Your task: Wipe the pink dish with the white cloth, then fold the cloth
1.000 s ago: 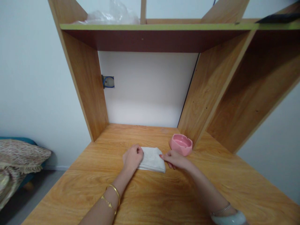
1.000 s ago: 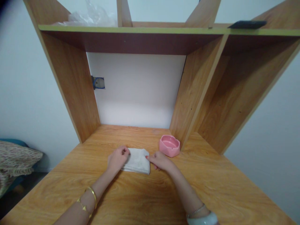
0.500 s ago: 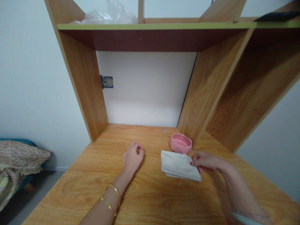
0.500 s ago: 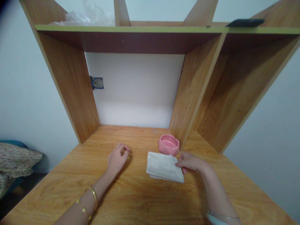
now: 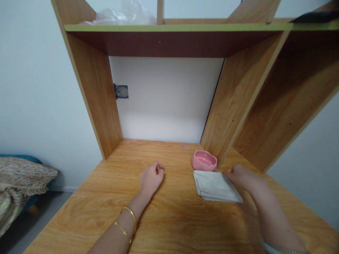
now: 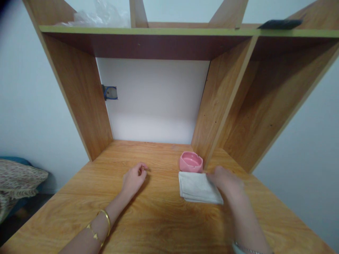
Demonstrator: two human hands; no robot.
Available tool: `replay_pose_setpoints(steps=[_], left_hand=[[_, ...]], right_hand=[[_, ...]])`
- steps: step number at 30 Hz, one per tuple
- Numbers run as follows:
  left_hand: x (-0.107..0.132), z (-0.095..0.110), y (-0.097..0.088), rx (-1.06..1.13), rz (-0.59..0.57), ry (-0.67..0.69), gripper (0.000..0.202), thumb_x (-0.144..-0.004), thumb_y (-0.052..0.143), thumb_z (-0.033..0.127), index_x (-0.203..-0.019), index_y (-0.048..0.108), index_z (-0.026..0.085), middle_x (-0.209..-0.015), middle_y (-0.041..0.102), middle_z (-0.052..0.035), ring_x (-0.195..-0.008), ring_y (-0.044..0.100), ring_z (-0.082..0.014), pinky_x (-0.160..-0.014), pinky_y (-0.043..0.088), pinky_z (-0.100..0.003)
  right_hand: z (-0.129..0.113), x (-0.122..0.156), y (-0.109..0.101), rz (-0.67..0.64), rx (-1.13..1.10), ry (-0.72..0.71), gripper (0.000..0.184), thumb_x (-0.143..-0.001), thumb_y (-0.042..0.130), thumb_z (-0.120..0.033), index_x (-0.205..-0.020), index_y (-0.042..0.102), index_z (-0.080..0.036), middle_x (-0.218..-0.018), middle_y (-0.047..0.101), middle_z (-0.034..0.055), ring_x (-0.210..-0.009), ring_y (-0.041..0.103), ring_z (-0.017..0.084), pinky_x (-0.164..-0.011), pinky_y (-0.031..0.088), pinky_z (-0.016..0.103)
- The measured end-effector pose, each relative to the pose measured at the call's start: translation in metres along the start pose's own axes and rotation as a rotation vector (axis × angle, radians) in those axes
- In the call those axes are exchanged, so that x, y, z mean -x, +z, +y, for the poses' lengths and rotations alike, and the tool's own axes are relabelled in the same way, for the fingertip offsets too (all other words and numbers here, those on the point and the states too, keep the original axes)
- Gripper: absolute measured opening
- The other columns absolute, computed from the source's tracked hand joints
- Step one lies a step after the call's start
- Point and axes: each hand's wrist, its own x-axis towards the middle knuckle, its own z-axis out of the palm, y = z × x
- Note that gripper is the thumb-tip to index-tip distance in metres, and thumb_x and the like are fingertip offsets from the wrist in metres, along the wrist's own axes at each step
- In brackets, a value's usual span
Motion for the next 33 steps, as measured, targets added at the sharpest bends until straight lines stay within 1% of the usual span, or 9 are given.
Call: replay_pose_setpoints(steps=[3, 5, 8, 11, 15, 20, 24, 28, 33], left_hand=[[0.000, 0.000, 0.002, 0.022, -0.007, 0.015, 0.018, -0.077, 0.045, 0.018, -0.082, 0.062, 0.022, -0.071, 0.064, 0.0019, -0.067, 0.057, -0.0132, -0.060, 0.035, -0.023], [0.000, -0.001, 0.003, 0.019, -0.004, 0.029, 0.018, -0.077, 0.045, 0.017, -0.082, 0.062, 0.021, -0.072, 0.064, 0.0014, -0.068, 0.057, -0.0136, -0.061, 0.035, -0.023], [0.000, -0.004, 0.006, 0.001, 0.022, 0.075, 0.018, -0.077, 0.044, 0.016, -0.081, 0.061, 0.021, -0.078, 0.064, -0.0001, -0.074, 0.056, -0.0146, -0.066, 0.037, -0.025], [-0.001, -0.008, 0.008, -0.047, 0.052, 0.132, 0.018, -0.076, 0.044, 0.014, -0.081, 0.060, 0.019, -0.084, 0.064, -0.0022, -0.083, 0.054, -0.0165, -0.073, 0.038, -0.026], [-0.003, -0.011, 0.011, -0.139, 0.036, 0.236, 0.020, -0.078, 0.042, 0.015, -0.086, 0.060, 0.017, -0.091, 0.062, -0.0047, -0.090, 0.052, -0.0182, -0.083, 0.037, -0.030], [-0.001, -0.011, 0.014, -0.115, 0.025, 0.250, 0.028, -0.086, 0.034, 0.023, -0.092, 0.060, 0.017, -0.095, 0.063, -0.0053, -0.092, 0.053, -0.0186, -0.084, 0.039, -0.031], [0.000, -0.013, 0.016, -0.118, 0.011, 0.274, 0.030, -0.086, 0.033, 0.021, -0.104, 0.057, 0.016, -0.108, 0.061, -0.0065, -0.104, 0.051, -0.0183, -0.092, 0.036, -0.033], [-0.001, -0.017, 0.020, -0.183, -0.041, 0.284, 0.037, -0.086, 0.031, 0.017, -0.116, 0.051, 0.011, -0.123, 0.052, -0.0093, -0.117, 0.043, -0.0187, -0.101, 0.030, -0.034], [-0.002, -0.017, 0.022, -0.202, -0.111, 0.306, 0.040, -0.084, 0.035, 0.018, -0.120, 0.048, 0.008, -0.128, 0.047, -0.0111, -0.122, 0.038, -0.0195, -0.104, 0.028, -0.035]], right_hand=[[-0.036, 0.016, -0.005, 0.065, 0.006, -0.006, 0.034, -0.080, 0.038, -0.040, -0.077, 0.063, -0.017, -0.080, 0.065, 0.0147, -0.075, 0.062, 0.028, -0.057, 0.042, 0.033], [-0.071, 0.029, 0.001, 0.095, -0.077, -0.192, 0.033, -0.084, 0.032, -0.033, -0.081, 0.061, -0.017, -0.081, 0.064, 0.0119, -0.075, 0.061, 0.024, -0.062, 0.042, 0.032], [-0.116, 0.048, 0.029, 0.084, -0.233, -0.571, 0.026, -0.084, 0.036, -0.025, -0.084, 0.060, -0.015, -0.086, 0.064, 0.0099, -0.086, 0.058, 0.020, -0.076, 0.043, 0.030], [-0.137, 0.060, 0.064, 0.094, -0.296, -0.727, 0.031, -0.083, 0.038, -0.021, -0.107, 0.054, -0.011, -0.107, 0.058, 0.0142, -0.103, 0.052, 0.022, -0.089, 0.039, 0.034], [-0.137, 0.068, 0.085, 0.010, -0.300, -0.749, 0.048, -0.082, 0.038, -0.024, -0.126, 0.040, -0.005, -0.132, 0.040, 0.0174, -0.124, 0.032, 0.025, -0.102, 0.026, 0.041], [-0.132, 0.072, 0.081, -0.123, -0.307, -0.788, 0.059, -0.082, 0.035, -0.033, -0.135, 0.026, -0.009, -0.141, 0.026, 0.0108, -0.131, 0.017, 0.022, -0.106, 0.016, 0.042], [-0.130, 0.072, 0.081, -0.173, -0.288, -0.758, 0.063, -0.083, 0.033, -0.040, -0.136, 0.024, -0.007, -0.142, 0.023, 0.0117, -0.132, 0.013, 0.023, -0.107, 0.013, 0.044], [-0.130, 0.071, 0.082, -0.139, -0.245, -0.757, 0.065, -0.082, 0.035, -0.041, -0.135, 0.025, -0.006, -0.142, 0.021, 0.0128, -0.132, 0.012, 0.024, -0.106, 0.013, 0.044], [-0.129, 0.071, 0.081, -0.127, -0.224, -0.748, 0.068, -0.081, 0.038, -0.043, -0.135, 0.024, -0.005, -0.142, 0.021, 0.0140, -0.132, 0.011, 0.025, -0.106, 0.013, 0.047]])
